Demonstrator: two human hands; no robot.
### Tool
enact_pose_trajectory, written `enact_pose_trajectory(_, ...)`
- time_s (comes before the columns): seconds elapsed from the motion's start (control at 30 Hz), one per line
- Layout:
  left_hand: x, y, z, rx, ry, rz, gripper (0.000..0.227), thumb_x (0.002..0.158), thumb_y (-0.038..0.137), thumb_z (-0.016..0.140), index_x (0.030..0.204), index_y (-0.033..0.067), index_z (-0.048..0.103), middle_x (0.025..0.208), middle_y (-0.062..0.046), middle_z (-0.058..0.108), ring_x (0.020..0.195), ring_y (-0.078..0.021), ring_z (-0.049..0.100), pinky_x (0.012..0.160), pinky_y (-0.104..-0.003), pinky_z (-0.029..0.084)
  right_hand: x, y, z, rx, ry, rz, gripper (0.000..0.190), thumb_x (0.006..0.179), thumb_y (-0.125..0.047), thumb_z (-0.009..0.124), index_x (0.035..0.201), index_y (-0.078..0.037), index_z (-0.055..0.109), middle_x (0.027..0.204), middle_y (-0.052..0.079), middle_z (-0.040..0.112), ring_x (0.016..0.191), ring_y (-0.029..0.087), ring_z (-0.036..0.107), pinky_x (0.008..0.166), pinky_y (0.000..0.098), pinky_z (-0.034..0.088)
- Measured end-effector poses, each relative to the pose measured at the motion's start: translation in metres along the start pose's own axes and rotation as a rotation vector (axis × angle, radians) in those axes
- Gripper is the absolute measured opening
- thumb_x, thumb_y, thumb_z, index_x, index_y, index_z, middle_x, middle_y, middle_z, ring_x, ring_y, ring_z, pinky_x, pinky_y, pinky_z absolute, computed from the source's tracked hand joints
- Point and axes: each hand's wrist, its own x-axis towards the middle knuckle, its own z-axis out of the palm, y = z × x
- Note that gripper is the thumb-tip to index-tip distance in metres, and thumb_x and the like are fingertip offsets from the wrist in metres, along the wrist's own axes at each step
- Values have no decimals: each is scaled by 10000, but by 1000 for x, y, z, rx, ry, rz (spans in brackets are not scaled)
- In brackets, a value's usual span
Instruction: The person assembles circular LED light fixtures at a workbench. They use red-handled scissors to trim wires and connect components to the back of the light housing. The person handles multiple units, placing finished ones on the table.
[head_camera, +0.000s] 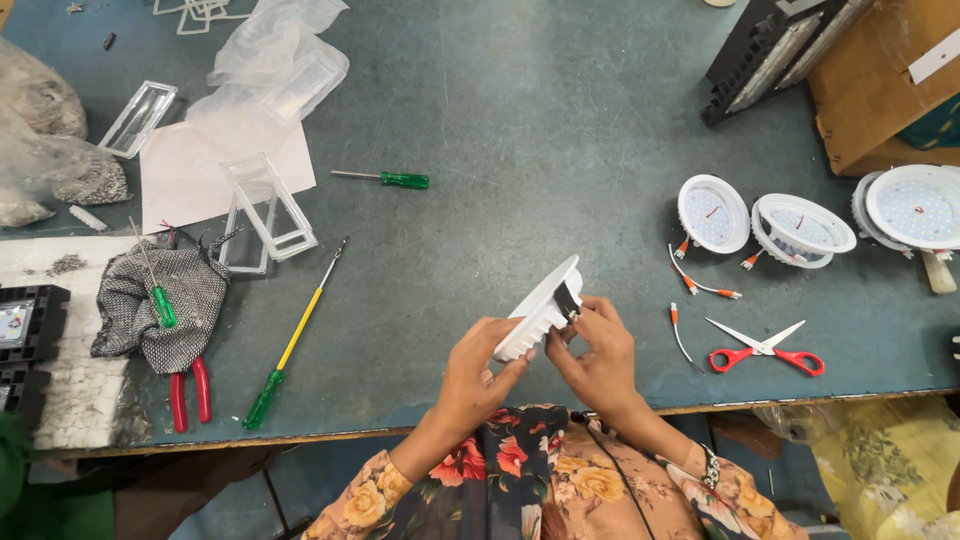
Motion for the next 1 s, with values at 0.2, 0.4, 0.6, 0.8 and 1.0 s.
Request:
enact_pose_trajectory(0.2, 1, 3, 2, 54, 3, 83, 333, 877, 59, 758, 1196, 38, 666, 1081, -123, 715, 946, -286, 678, 823, -366, 541, 13, -13, -7, -33, -19, -32, 137, 752, -21, 752, 863, -24, 673, 786, 82, 672, 937, 316, 672, 742, 389, 523)
enact_pose_trajectory(0.4, 1, 8, 2, 60, -5, 80, 346, 870, 55, 755, 1205, 45, 671, 1046, -111, 722, 919, -285, 682, 787, -369, 550, 9, -8, -8, -21, -29, -30, 152, 754, -9, 738, 893, -24, 676, 824, 89, 671, 927, 317, 667, 739, 387, 528)
enact_pose_trajectory(0.6, 8, 25, -6, 150, -74, 313, 382, 830, 57, 765, 1195, 83, 657, 1227, -106, 717, 1080, -299, 681, 913, -381, 568, -4, 29, -16, 65, -25, -140, 241, 670, -73, 762, 883, 14, 690, 794, 135, 644, 843, 323, 624, 733, 395, 517)
enact_pose_trajectory(0.8, 6, 58, -18, 313, -163, 624, 290, 913, 119, 772, 1186, 192, 706, 1276, -12, 683, 1178, -223, 678, 1052, -376, 558, -72, 95, -27, 522, 30, 242, 669, 821, -220, 775, 1400, -39, 494, 1299, 147, 651, 1120, 306, 681, 933, 422, 594)
enact_pose_trajectory(1.0, 6, 74, -21, 343, -173, 660, 263, 967, 130, 747, 1210, 222, 708, 1302, -11, 664, 1238, -208, 672, 1087, -392, 546, -103, 141, -12, 688, -526, 595, 565, 872, -206, 713, 1372, -42, 506, 1302, 134, 634, 1151, 285, 646, 967, 405, 542)
